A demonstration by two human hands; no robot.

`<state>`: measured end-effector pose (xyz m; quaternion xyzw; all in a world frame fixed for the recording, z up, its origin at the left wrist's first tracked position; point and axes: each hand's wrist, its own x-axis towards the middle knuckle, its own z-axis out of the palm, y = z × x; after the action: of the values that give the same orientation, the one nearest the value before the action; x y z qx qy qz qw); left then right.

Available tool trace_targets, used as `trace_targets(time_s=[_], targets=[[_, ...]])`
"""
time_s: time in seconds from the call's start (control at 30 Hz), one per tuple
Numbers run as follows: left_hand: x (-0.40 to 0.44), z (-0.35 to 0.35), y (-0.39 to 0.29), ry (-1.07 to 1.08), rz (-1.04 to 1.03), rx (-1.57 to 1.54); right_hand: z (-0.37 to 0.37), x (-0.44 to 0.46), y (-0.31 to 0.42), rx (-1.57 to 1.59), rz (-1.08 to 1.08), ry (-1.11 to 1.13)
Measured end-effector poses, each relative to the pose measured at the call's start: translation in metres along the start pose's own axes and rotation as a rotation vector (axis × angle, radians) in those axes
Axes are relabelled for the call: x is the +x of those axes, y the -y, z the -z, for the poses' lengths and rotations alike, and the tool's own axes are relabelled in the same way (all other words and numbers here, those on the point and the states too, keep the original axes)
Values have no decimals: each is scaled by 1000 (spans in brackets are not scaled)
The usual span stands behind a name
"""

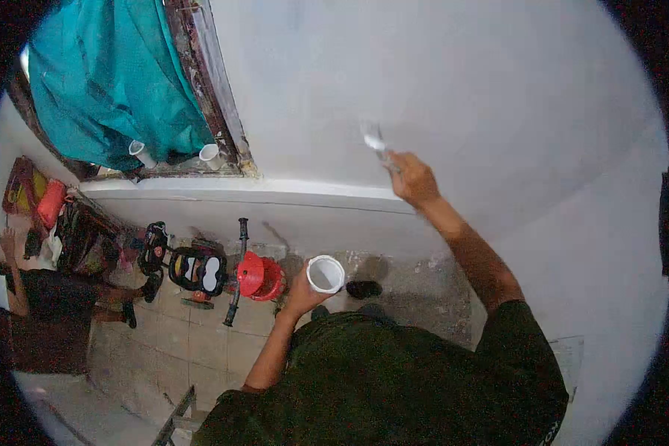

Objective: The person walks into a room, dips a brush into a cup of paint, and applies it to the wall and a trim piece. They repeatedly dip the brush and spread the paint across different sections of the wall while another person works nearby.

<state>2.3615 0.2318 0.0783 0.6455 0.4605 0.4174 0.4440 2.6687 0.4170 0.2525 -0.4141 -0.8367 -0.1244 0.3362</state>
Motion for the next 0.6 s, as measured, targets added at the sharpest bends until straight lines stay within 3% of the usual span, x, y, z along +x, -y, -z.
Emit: trace_targets(time_s=[0.1,0.27,0.33,0.6], targets=[[1,-5,14,-35,45,88,-30,-31,-2,87,-199,154],[4,0,-2,-43,23,83,-40,-45,-35,57,-184,200],[1,-4,22,-47,38,94,-27,-32,-46,2,-186,216],[-5,-2,15,-45,76,78,120,60,-40,-208,1,-299]])
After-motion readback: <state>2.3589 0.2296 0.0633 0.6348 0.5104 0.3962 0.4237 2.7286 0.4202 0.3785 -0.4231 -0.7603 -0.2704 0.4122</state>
